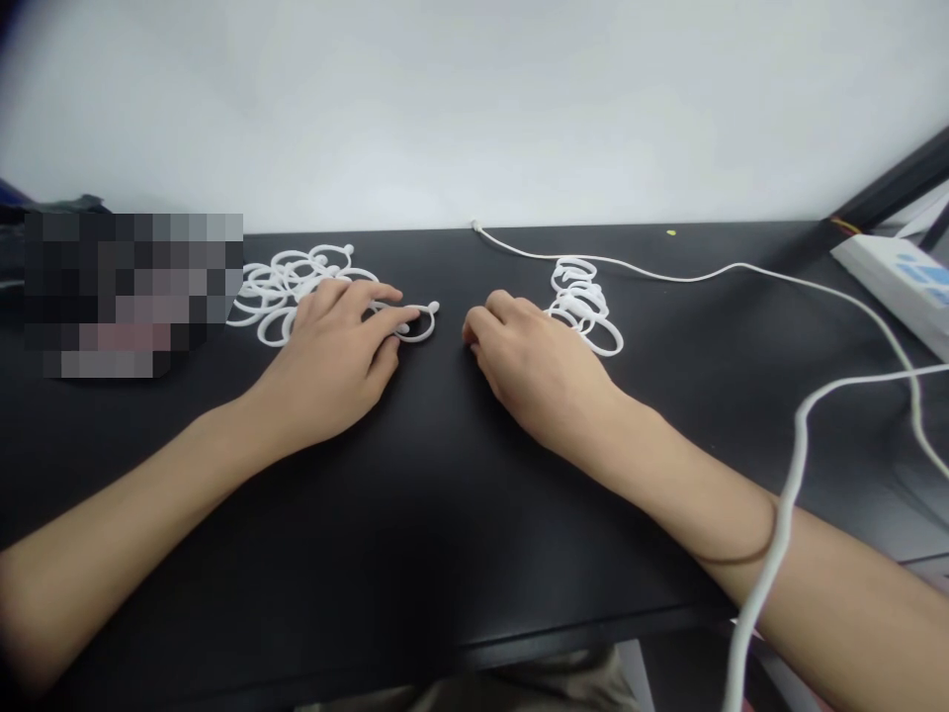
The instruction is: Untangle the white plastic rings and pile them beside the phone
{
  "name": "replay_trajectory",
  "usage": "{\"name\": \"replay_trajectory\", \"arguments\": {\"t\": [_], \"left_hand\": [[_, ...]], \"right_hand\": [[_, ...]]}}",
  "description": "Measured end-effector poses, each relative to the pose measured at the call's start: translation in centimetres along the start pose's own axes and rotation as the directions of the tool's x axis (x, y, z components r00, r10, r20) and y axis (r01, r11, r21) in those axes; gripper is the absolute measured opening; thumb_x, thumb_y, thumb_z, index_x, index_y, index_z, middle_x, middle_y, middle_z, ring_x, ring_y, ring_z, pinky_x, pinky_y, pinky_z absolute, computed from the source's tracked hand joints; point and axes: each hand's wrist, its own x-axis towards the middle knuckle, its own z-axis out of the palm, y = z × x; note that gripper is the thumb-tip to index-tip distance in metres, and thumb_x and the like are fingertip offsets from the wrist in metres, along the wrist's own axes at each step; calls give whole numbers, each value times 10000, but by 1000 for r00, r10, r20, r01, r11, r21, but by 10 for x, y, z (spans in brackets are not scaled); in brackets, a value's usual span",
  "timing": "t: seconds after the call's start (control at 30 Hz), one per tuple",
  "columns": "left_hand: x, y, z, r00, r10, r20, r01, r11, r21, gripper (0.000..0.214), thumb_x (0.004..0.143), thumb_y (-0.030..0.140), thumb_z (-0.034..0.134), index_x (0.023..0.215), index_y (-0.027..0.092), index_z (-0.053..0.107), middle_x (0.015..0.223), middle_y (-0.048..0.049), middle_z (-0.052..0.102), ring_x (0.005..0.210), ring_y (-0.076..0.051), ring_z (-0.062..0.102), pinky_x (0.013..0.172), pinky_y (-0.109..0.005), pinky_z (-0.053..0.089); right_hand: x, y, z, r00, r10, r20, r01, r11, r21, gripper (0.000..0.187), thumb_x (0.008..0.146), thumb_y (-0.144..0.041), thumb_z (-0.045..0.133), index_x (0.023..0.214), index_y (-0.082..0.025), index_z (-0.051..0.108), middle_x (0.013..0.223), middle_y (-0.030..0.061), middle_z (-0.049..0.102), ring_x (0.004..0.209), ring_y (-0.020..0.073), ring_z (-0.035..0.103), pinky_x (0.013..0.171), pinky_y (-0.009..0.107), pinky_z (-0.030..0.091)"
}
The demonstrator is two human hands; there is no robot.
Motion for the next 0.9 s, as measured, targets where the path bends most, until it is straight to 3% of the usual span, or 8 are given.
{"name": "replay_trajectory", "arguments": {"t": [0.1, 0.23, 0.37, 0.53, 0.73, 0.9], "left_hand": [[0, 2, -2, 1000, 24, -19, -24, 1000, -13, 364, 945, 219, 426, 1248, 150, 615, 1305, -145, 549, 1214, -344, 440, 1028, -535, 360], [-1, 11, -7, 994, 95, -54, -100, 990, -100, 412, 950, 320, 492, 1322, 145, 531, 1306, -132, 554, 1231, -319, 441, 1060, -511, 345], [-3, 23, -11, 987, 139, -82, -154, 962, -226, 543, 929, 419, 551, 1383, 148, 426, 1298, -114, 566, 1224, -294, 468, 1071, -493, 363], [-4, 26, -12, 972, 200, -121, -231, 902, -364, 455, 947, 393, 538, 1326, 161, 445, 1258, -96, 603, 1162, -249, 549, 1019, -425, 436], [-4, 25, -13, 968, 199, -154, -241, 909, -340, 373, 956, 353, 517, 1277, 169, 471, 1193, -75, 634, 1093, -234, 598, 938, -387, 477], [-3, 26, -14, 971, 166, -175, -213, 931, -297, 370, 939, 376, 544, 1240, 167, 494, 1146, -64, 638, 1064, -227, 608, 924, -378, 483]], "right_hand": [[1, 0, 0, 999, -16, -51, 19, 999, 47, 200, 932, -115, 461, 1020, -153, 636, 1001, 104, 638, 855, 220, 619, 652, 317, 459], [1, -4, -7, 975, 16, -224, 15, 991, 136, 224, 955, -139, 447, 1036, -202, 646, 995, 92, 648, 856, 210, 618, 675, 319, 485], [-1, -13, -17, 914, -12, -407, 118, 964, 237, 205, 968, -160, 468, 1031, -228, 650, 993, 70, 645, 866, 181, 623, 716, 306, 516], [-3, -18, -18, 820, -81, -566, 272, 926, 263, 158, 934, -117, 541, 968, -237, 638, 945, 35, 635, 824, 140, 615, 707, 277, 539], [-4, -20, -18, 812, -48, -582, 269, 916, 299, 167, 914, -97, 567, 981, -238, 628, 934, 37, 624, 803, 135, 608, 668, 269, 533], [-4, -22, -20, 831, -31, -555, 258, 906, 336, 151, 933, -102, 548, 944, -231, 625, 943, 31, 626, 817, 128, 607, 681, 272, 523]]}}
